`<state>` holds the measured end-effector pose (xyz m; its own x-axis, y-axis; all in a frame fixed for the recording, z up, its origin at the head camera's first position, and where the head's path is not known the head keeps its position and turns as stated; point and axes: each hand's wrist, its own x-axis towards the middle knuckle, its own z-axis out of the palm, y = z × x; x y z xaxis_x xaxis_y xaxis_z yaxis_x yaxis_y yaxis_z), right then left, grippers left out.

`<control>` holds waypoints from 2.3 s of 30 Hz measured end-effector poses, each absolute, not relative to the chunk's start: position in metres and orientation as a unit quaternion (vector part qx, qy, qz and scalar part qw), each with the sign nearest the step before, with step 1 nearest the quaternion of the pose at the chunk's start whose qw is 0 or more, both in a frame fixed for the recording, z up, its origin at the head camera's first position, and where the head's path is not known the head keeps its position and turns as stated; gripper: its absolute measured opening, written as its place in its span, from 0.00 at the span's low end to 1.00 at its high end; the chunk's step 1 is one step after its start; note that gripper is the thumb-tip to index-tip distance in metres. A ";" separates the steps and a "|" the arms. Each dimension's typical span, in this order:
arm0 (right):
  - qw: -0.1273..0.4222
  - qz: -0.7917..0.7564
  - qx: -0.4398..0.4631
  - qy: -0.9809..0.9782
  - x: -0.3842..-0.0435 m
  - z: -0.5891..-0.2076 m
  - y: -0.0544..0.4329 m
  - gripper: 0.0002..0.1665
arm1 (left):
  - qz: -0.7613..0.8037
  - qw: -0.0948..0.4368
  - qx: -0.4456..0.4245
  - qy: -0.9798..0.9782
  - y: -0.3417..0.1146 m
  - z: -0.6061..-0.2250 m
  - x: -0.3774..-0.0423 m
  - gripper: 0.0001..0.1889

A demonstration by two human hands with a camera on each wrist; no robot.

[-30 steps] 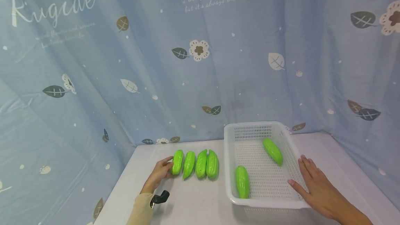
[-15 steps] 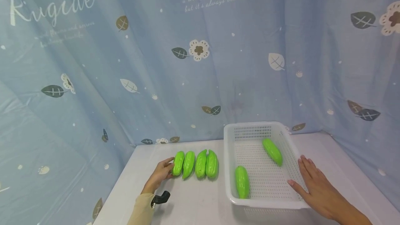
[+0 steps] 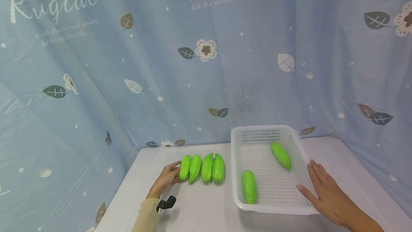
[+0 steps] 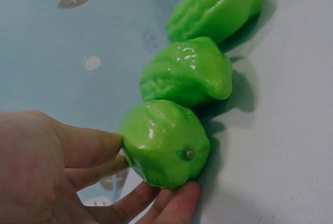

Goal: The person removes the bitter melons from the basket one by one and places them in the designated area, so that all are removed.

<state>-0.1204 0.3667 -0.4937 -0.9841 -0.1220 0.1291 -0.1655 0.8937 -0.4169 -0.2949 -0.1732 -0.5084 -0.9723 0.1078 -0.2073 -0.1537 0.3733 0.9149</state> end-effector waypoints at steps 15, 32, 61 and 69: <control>0.045 0.218 0.071 -0.972 -0.120 -0.489 0.365 0.53 | 0.560 0.128 -0.017 0.818 -0.170 -0.508 -0.293 0.26; 0.043 0.213 0.067 -0.974 -0.122 -0.493 0.368 0.54 | 0.547 0.073 -0.045 0.833 -0.182 -0.498 -0.296 0.26; 0.049 0.195 0.078 -0.976 -0.121 -0.491 0.369 0.54 | 0.625 -0.013 0.097 0.775 -0.108 -0.401 -0.270 0.21; 0.054 0.191 0.081 -0.977 -0.120 -0.490 0.368 0.54 | 0.674 0.015 0.161 0.721 -0.062 -0.383 -0.275 0.19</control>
